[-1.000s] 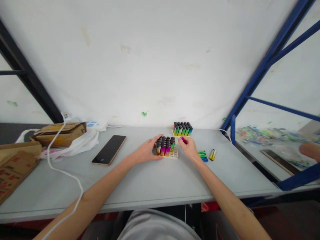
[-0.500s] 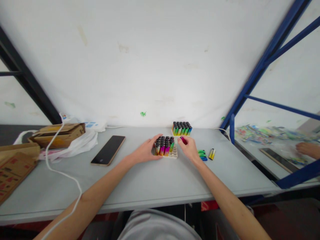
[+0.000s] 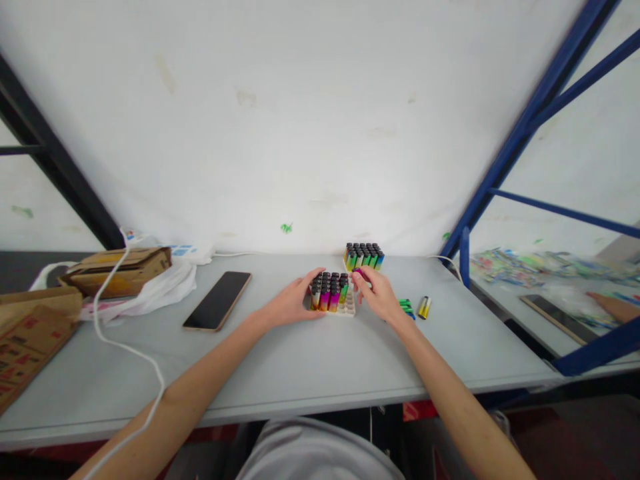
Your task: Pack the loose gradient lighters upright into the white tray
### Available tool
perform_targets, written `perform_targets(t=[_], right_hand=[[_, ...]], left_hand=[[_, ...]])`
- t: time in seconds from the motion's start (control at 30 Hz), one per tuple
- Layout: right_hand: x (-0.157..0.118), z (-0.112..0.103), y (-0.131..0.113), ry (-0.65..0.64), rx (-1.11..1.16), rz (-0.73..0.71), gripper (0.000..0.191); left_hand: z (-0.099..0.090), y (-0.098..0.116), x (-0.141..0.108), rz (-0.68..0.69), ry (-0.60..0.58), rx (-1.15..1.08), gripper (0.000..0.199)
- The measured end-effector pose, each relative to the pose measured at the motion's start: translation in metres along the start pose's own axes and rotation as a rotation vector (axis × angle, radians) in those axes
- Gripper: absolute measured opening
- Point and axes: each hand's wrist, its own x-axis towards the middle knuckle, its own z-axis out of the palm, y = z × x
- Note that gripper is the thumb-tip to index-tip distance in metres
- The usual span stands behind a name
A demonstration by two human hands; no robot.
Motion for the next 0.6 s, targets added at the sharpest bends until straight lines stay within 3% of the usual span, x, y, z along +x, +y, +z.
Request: perform_targets(t=[0.13,0.33,0.6], right_hand=[[-0.002,-0.005,-0.004,-0.004,-0.14,-0.124,0.042],[-0.004,-0.007,0.0,-0.127,-0.211,-0.09,0.047],[-0.005,-0.011,0.007,-0.332,-0.215,-0.084,0.029]], left_hand=[[0.0,0.0,0.0,-0.013,-0.007,-0.001,0.109],[-0.001,0.001,0.0,-0.009,-0.022,0.018,0.109],[0.0,0.0,0.0,-0.017,-0.017,0.023,0.109]])
